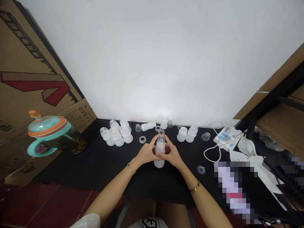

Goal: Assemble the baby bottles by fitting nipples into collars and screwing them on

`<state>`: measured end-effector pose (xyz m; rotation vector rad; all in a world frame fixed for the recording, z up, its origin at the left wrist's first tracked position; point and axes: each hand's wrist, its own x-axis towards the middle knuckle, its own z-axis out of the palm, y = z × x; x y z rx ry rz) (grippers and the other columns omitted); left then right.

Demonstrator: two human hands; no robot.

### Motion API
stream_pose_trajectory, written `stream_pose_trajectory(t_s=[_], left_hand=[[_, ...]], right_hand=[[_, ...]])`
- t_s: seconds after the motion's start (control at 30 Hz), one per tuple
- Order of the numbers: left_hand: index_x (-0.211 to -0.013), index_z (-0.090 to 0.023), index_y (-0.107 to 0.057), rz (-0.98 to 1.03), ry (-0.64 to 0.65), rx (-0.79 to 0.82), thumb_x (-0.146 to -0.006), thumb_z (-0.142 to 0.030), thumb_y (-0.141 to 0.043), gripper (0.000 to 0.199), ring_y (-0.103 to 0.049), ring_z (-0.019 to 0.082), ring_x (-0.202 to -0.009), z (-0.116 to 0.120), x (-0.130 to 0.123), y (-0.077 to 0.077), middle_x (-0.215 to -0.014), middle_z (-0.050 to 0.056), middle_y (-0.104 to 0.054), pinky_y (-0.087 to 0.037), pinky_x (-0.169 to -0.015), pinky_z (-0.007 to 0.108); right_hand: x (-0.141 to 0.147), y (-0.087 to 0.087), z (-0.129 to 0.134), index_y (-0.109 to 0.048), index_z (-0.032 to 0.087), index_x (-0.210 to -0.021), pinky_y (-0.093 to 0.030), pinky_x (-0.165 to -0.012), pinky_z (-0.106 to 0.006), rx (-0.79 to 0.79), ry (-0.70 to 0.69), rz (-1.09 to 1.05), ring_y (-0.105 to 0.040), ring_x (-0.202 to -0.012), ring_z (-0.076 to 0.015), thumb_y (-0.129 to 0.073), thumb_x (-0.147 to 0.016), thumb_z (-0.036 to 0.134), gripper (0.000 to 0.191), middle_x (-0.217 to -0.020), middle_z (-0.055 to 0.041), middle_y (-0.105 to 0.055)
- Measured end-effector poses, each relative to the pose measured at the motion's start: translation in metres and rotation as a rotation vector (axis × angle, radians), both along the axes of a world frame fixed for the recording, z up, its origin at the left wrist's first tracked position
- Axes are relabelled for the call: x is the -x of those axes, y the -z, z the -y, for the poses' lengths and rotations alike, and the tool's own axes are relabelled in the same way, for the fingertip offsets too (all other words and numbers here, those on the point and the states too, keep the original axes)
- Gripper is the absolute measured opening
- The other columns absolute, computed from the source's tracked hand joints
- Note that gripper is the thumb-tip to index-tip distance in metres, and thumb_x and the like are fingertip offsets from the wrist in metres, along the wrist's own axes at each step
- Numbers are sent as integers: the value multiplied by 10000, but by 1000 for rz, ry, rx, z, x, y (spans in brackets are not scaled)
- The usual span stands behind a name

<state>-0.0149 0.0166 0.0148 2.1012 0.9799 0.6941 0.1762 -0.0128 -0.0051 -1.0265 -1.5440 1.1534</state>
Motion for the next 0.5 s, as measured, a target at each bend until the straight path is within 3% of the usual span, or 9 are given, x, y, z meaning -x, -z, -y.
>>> stream_pose_trajectory(t_s=[0.5], left_hand=[[-1584,-263,-214,-5,-5,7,-659,-321,-809,1102,-612,182,-542,0,0,-2,-614,-80,-630,-377,-550,230]], right_hand=[[0,1,0,-246,311,-1602,-560,-761,-405,-9,5,6,-700,-861,-279,-838,-755,362,1034,-1003,-42,-749]])
